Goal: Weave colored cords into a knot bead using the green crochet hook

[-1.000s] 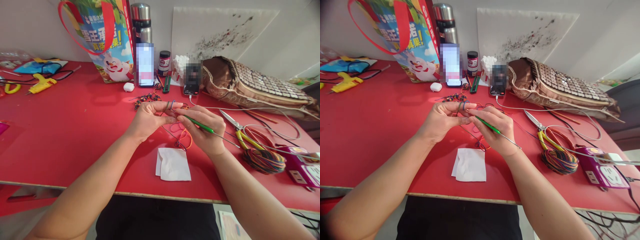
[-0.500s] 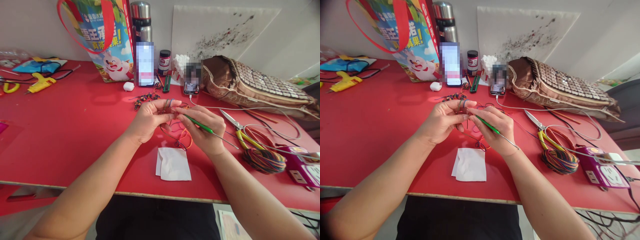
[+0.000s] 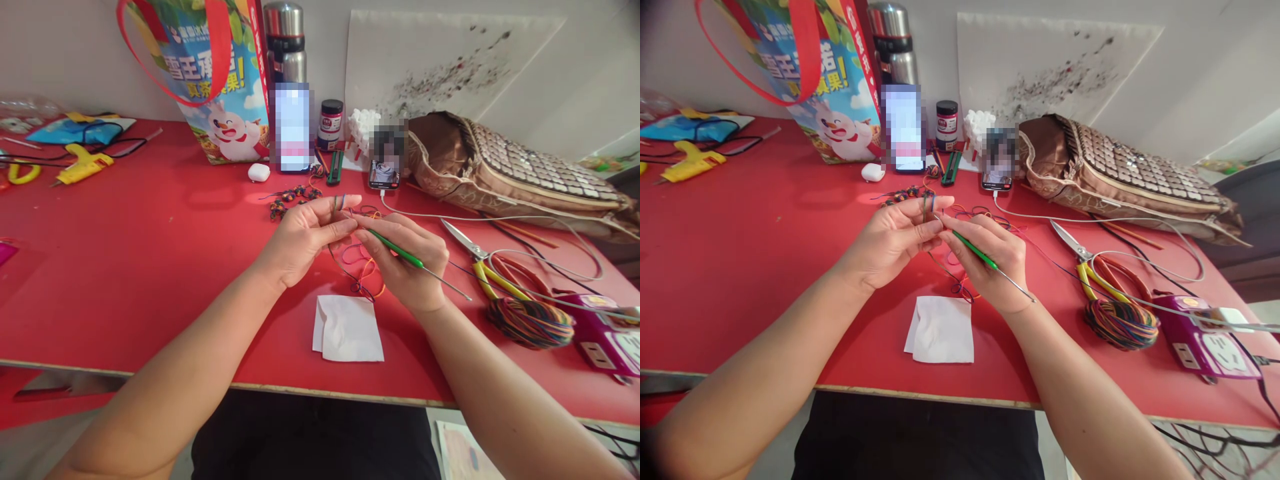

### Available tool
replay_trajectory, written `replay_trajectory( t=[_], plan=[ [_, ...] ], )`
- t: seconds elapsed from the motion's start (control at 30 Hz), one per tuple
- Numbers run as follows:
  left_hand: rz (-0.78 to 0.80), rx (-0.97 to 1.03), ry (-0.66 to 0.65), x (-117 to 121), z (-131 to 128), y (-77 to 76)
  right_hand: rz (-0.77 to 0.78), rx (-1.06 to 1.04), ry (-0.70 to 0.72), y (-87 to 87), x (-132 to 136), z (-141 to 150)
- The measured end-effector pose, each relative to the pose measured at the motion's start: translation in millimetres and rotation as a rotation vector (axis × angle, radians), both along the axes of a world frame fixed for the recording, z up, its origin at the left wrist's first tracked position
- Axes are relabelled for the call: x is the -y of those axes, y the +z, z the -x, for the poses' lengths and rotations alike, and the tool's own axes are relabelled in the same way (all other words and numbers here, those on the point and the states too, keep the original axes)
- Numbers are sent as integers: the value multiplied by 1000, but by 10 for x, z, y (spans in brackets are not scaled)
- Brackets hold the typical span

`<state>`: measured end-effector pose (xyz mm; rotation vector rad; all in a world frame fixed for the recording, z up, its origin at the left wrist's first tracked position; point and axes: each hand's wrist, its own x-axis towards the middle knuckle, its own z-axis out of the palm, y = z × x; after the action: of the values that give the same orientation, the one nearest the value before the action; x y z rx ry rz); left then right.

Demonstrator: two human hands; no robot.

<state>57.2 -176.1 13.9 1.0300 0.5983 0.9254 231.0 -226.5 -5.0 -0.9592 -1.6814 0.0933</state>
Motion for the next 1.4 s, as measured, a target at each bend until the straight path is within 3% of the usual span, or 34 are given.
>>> replay_trajectory(
  t=[0.17, 0.43, 0.57, 0.77, 0.97, 1.13, 1.4],
  plan=[
    [-9, -18, 14, 5, -26, -29, -37, -38, 13, -19, -3, 8],
    [-108, -36, 42, -4, -23, -1, 49, -140, 38, -3, -3, 29],
    [-150, -26, 44, -16, -19, -5, 155, -278, 104, 18, 0, 26],
    [-260, -119, 48, -32, -9, -3, 439, -554, 283, 17, -11, -21],
    [-356, -186, 47, -20, 4, 21, 620, -694, 336, 106, -62, -82],
    [-440, -210, 37, 5, 13, 52, 635, -728, 354, 139, -77, -119],
    [-419, -239, 63, 17, 16, 44, 613, -761, 367, 150, -79, -143]
  ],
)
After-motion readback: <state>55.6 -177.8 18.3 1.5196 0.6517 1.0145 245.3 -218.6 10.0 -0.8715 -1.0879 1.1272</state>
